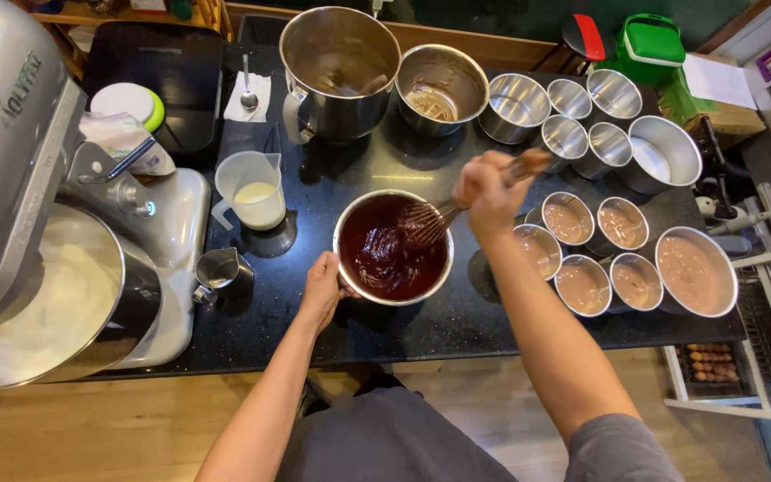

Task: Pouring cake batter into molds and whisking ingredients in a bowl.

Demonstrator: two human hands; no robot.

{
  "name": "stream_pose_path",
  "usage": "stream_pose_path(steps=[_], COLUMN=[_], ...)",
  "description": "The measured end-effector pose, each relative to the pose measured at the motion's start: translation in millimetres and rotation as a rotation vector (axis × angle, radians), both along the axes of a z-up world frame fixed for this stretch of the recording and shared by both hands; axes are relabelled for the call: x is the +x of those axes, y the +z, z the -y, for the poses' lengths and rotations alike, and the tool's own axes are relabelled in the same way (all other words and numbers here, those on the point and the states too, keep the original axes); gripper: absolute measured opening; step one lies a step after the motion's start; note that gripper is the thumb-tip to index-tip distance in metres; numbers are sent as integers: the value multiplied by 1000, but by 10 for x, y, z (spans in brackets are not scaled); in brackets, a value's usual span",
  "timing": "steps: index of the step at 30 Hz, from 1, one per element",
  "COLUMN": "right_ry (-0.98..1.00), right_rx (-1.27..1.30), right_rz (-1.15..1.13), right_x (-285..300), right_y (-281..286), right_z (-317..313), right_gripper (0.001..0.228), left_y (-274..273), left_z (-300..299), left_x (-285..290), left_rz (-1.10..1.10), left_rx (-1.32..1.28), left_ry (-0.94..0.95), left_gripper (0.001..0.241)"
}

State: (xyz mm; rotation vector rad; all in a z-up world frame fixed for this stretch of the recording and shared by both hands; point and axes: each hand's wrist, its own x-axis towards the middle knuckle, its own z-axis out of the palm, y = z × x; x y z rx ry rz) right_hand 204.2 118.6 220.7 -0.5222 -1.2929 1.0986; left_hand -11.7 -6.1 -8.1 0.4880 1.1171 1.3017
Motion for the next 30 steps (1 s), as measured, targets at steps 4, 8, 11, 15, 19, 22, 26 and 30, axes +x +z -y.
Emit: stream_pose_path(steps=[4,8,11,15,19,22,26,30], right_ry=[133,212,212,124,-22,-425,-406,62], right_rx=[-39,7,29,-21,-112,-162,-438,-586], right_rz=[-143,-208,-213,-282,-344,-188,-470,-265], right_x=[99,172,232,244,339,326,150,263], right_y=[528,799,822,588,-492,-1359,-1656,-1473], right_z=[201,386,482,496,278,131,43,-119], right_gripper=[37,35,34,33,32,37,30,40], left_y=[-28,-26,-5,-22,8,24,18,14], left_z=[-34,-45,-33,-49,-37,-51,-131,-72], left_x=[-28,-38,-49,-66,-56,-43,-96,-180], left_rz=[-22,8,0,-17,-15,26,10,35], left_rx=[-1,-33,-32,-46,-31,-25,24,15], left_ry=[10,16,8,18,30,20,81,139], left_gripper=[35,33,33,32,31,30,33,30])
